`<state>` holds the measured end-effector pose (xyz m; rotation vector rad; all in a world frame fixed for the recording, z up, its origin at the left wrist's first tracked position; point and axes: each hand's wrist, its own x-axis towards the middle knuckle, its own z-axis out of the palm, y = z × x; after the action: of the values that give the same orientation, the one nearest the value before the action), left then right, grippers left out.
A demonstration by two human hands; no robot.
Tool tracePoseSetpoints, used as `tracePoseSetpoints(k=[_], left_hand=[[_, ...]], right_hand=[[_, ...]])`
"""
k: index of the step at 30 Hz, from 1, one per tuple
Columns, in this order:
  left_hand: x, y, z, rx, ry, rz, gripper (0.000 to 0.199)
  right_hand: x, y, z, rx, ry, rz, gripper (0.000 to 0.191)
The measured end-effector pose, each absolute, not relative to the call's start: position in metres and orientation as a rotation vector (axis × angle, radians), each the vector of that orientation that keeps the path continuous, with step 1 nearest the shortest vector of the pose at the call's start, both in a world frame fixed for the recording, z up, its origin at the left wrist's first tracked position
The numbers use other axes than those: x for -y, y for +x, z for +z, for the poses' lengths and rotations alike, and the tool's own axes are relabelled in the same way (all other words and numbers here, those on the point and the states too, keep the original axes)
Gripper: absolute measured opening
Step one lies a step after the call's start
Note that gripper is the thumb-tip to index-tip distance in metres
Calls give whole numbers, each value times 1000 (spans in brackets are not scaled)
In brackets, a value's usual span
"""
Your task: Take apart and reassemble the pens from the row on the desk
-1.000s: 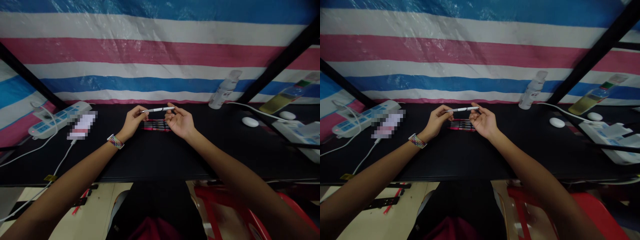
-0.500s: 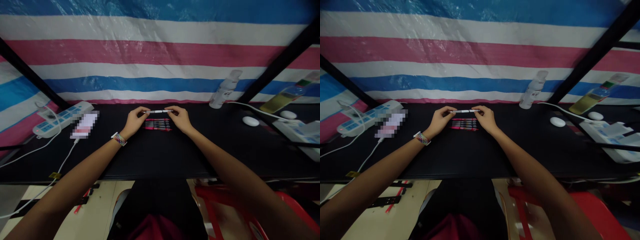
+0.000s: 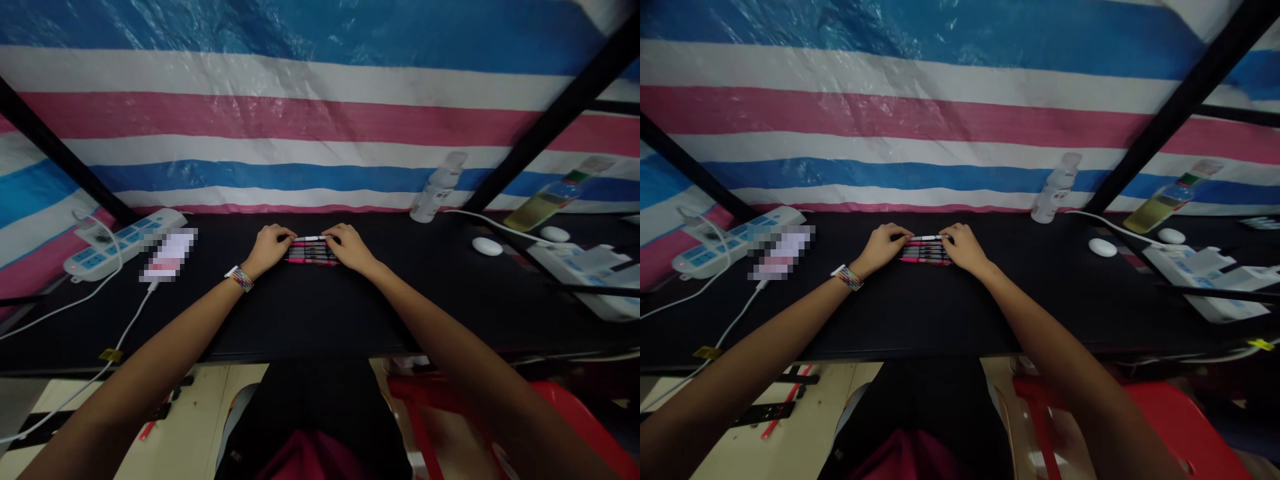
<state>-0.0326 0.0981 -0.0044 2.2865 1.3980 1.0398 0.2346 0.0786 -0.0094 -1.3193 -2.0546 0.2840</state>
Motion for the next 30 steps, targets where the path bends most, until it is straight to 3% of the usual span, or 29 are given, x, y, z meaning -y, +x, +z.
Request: tracePoseSetpoints(k=[15, 19, 23, 30], left_hand=[[-90, -29, -1, -1431, 2371, 937, 22], [-90, -26, -6, -1405, 2257, 1040, 24], [-92, -17, -15, -1364, 2034, 1176, 35], [-83, 1, -14, -1167, 1697, 1245, 28]], right_hand=[[-72, 231, -8, 2058, -1353, 273, 22], [-73, 228, -11, 1932, -1316, 281, 32], [-80, 217, -16, 1653, -1240, 465, 41], [-80, 200, -15, 1470, -1170, 754, 26]])
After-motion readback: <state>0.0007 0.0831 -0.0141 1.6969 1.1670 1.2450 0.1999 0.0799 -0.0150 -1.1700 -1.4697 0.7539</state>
